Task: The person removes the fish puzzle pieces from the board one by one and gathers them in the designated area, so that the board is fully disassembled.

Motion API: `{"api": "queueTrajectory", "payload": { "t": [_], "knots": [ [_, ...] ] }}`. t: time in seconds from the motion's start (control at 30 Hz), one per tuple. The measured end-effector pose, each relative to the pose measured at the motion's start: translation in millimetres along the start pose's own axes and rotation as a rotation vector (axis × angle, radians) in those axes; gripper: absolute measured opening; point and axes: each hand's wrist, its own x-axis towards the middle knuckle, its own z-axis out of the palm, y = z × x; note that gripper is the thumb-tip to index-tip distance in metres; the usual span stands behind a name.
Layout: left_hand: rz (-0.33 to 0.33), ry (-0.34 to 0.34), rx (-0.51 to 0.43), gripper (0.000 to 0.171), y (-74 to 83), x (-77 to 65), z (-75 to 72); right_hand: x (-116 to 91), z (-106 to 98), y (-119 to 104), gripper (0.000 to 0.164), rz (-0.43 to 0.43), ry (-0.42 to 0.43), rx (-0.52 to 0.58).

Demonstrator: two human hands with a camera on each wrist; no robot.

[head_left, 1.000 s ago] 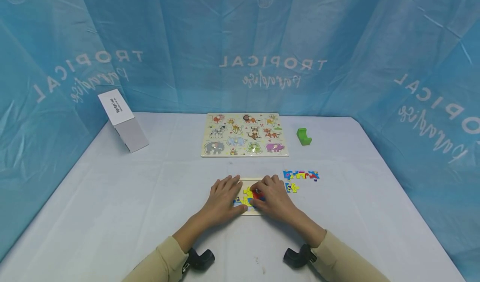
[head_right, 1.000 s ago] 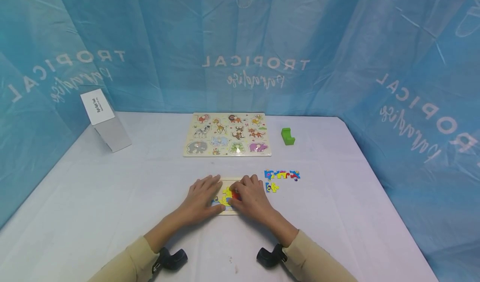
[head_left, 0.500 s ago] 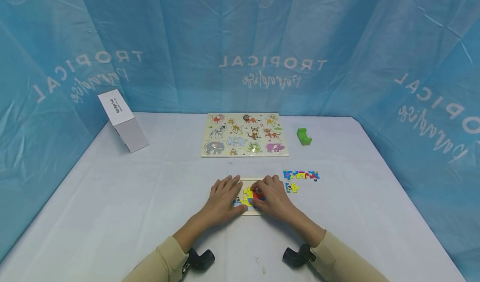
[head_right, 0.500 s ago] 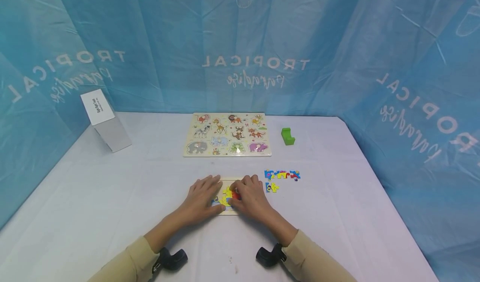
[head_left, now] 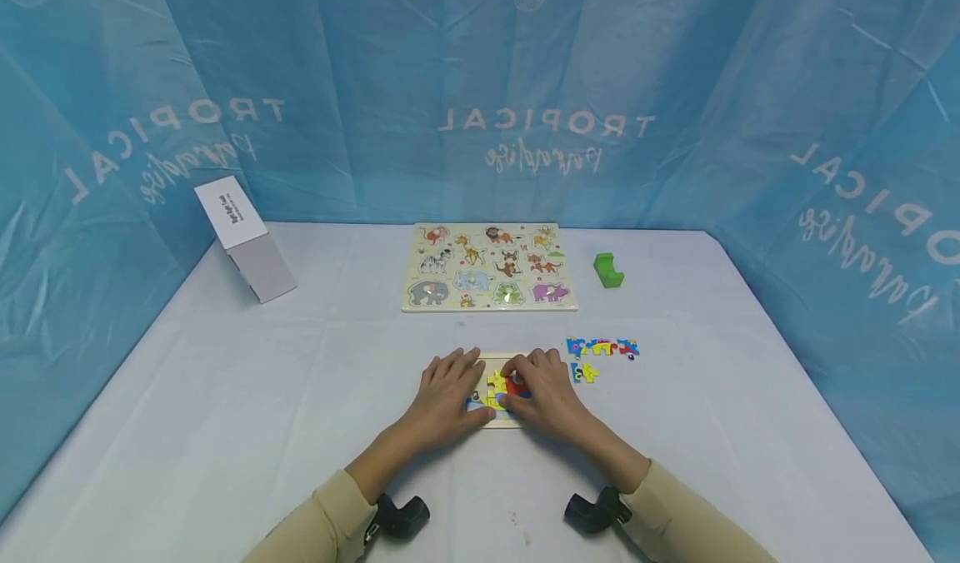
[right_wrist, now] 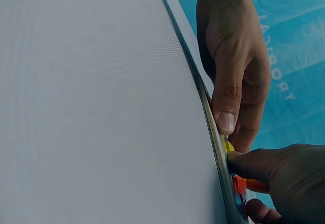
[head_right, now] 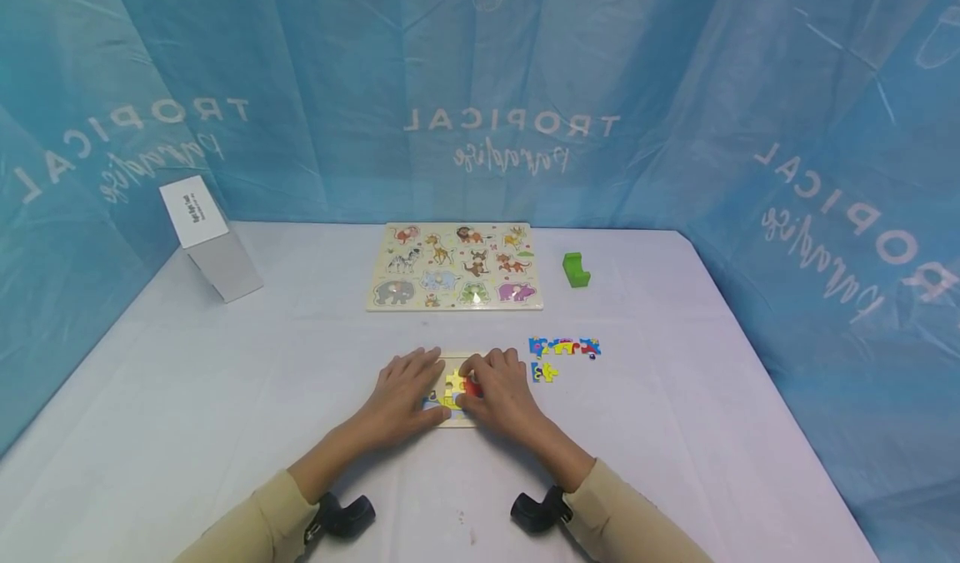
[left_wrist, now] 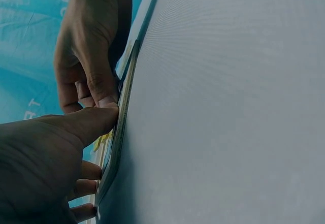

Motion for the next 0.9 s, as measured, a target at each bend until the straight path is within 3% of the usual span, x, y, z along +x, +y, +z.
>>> {"api": "queueTrajectory", "payload": {
  "t": [0.47, 0.9],
  "knots": [
    [-0.012, -0.011, -0.023, 0.069, 1.5, -0.6, -1.3, -1.1, -1.0, -6.3, 0.034, 0.041, -0.005, -0.004],
    [-0.007, -0.004, -0.011, 0.069, 1.2, -1.1, -0.3, -5.3, 0.6, -7.6, 0.038, 0.031, 0.011, -0.083]
  ]
}}
